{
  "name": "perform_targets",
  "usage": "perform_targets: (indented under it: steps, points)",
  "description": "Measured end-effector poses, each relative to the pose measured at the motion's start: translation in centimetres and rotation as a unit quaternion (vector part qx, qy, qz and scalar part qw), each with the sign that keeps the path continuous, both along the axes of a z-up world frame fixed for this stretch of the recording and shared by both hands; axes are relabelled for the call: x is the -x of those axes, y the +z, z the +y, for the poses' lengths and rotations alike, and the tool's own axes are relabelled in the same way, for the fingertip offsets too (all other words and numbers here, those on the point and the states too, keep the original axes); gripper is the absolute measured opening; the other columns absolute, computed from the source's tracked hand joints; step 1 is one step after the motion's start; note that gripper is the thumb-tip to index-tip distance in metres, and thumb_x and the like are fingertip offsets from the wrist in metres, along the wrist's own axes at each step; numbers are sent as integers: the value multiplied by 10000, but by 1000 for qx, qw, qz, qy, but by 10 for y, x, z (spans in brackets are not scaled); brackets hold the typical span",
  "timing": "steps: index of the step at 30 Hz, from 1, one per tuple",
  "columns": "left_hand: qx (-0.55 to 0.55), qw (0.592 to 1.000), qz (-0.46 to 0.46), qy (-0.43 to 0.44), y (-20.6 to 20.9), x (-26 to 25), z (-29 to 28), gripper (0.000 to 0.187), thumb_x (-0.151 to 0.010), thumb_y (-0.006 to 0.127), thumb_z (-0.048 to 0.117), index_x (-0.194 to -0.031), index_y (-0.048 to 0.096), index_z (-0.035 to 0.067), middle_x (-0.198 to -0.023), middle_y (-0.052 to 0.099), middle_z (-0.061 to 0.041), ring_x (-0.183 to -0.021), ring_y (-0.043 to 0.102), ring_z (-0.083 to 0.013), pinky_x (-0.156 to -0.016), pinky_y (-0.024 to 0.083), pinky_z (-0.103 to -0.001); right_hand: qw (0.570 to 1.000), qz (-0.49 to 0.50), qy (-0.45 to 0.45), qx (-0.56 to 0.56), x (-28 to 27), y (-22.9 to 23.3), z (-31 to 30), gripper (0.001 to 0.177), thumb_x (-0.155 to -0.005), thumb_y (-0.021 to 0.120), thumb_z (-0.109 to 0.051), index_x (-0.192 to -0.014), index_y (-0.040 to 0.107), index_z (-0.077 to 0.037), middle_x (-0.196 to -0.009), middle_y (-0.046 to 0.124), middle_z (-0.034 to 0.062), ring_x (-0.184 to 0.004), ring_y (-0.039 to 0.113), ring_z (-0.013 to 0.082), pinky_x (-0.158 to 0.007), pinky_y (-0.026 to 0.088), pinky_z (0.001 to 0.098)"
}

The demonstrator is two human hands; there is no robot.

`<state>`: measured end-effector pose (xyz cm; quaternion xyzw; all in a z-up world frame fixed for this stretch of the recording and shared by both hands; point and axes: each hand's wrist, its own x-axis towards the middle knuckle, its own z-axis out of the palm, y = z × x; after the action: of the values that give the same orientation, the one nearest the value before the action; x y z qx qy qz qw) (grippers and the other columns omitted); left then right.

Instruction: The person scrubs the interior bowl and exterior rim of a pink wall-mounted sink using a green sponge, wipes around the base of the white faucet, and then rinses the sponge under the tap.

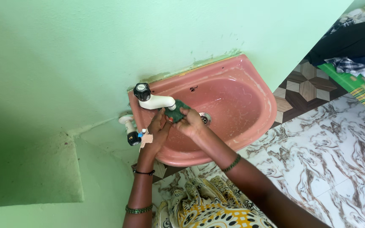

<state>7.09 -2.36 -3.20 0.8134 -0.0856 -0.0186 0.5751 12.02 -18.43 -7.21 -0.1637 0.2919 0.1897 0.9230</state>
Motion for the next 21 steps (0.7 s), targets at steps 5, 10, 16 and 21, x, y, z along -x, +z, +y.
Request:
perform_targets:
  steps: [5, 10, 16, 21]
  points:
    - [-48, 996, 69, 5, 11, 3, -3, 637, -989, 598, 265, -1535, 418, -8, -1233, 652, -191, -1054, 652, -269, -913, 523, -352, 1000, -12, -3, 22, -3, 4, 1, 318, -1046, 396, -143, -1344, 461, -50, -1286, 592, 224, -1153, 615, 360, -1027, 533, 546]
    - [-34, 999, -19, -18, 5, 4, -1, 592, -1021, 586, 192, -1525, 402, -56, -1214, 638, -194, -1067, 649, -267, -918, 507, -399, 1000, 13, -3, -3, -7, -4, -4, 336, -1058, 404, -151, -1336, 473, 25, -1290, 607, 253, -1135, 632, 387, -994, 535, 538]
    - [-148, 980, -123, -44, -17, -7, 0, 612, -1000, 587, 132, -1519, 356, -95, -1217, 634, -320, -1103, 631, -424, -982, 496, -470, 1000, 13, -6, 8, 2, -9, -11, 313, -1056, 429, -130, -1336, 496, -8, -1314, 609, 229, -1151, 652, 362, -1035, 539, 544]
    - [-175, 979, 90, -53, 10, 5, -6, 724, -958, 491, 109, -1618, 227, -26, -1238, 655, -321, -1135, 647, -446, -970, 492, -498, 999, 20, -18, -22, -14, -12, -5, 333, -1082, 416, -117, -1378, 466, 27, -1357, 596, 253, -1209, 644, 371, -1054, 539, 560]
